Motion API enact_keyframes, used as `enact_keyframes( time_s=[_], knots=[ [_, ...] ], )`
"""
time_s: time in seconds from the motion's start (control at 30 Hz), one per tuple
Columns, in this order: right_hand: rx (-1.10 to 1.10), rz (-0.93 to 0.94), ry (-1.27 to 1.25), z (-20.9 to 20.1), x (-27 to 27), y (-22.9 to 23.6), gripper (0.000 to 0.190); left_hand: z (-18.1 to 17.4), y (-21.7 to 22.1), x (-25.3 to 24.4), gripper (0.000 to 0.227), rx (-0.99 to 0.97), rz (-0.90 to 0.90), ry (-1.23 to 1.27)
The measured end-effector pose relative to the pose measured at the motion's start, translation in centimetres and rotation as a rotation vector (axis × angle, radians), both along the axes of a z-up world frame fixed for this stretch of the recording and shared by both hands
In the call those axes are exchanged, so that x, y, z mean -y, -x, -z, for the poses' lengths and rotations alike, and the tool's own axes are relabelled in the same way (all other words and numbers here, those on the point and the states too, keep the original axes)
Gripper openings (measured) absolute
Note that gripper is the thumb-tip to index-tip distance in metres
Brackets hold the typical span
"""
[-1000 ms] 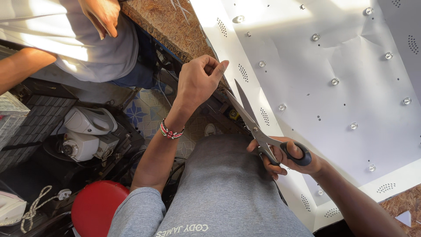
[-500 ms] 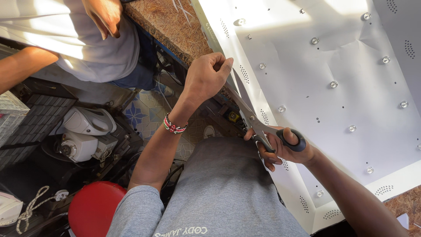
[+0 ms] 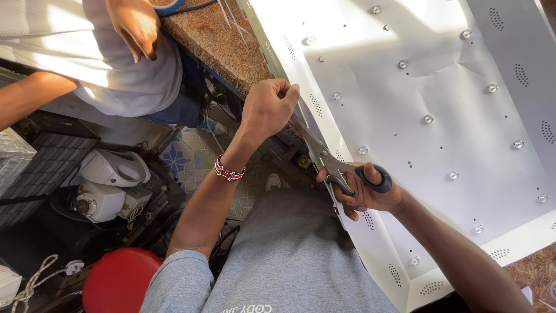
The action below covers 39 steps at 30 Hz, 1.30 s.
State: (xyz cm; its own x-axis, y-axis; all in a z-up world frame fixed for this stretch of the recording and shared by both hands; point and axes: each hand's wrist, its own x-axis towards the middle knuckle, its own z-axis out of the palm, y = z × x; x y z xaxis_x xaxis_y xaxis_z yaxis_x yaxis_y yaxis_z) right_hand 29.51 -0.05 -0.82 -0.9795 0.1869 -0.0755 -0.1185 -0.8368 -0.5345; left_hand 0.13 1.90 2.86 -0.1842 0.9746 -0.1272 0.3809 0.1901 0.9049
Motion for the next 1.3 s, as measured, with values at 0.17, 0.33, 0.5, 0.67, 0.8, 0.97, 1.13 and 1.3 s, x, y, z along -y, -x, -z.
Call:
enact_keyframes(
  time_s=[0.17,0.33,0.5,0.67,0.8,0.97,1.13,1.3],
  knots=[
    [0.002,0.014,-0.006,1.3,-0.1,-0.8,0.095,0.2,0.4,0.3,0.035,0.001,0.0,0.028],
    [0.047,0.024,-0.033,0.4,-0.3,-0.6,0.091,1.2,0.3,0.2,0.036,0.014,-0.011,0.033],
    [0.08,0.063,-0.074,-0.1,-0.4,-0.4,0.089,1.4,0.4,-0.1,0.038,-0.003,-0.04,0.055],
    [0.103,0.057,-0.091,-0.5,-0.5,-0.3,0.089,-1.0,0.9,0.1,0.038,-0.079,-0.062,-0.04],
    [0.082,0.054,-0.086,-0.6,-0.5,-0.1,0.09,-2.0,1.4,-0.2,0.033,-0.111,-0.066,-0.113],
    [0.071,0.064,-0.087,-0.4,-0.5,0.2,0.093,0.1,1.9,-1.4,0.031,-0.074,-0.068,-0.119],
    [0.041,0.123,-0.091,-0.1,-1.1,0.3,0.091,0.4,2.5,-1.7,0.029,-0.047,-0.025,-0.102],
    [0.058,0.123,-0.074,-1.6,-0.5,-0.1,0.092,0.7,3.0,-1.9,0.031,-0.013,0.019,-0.075]
  ],
)
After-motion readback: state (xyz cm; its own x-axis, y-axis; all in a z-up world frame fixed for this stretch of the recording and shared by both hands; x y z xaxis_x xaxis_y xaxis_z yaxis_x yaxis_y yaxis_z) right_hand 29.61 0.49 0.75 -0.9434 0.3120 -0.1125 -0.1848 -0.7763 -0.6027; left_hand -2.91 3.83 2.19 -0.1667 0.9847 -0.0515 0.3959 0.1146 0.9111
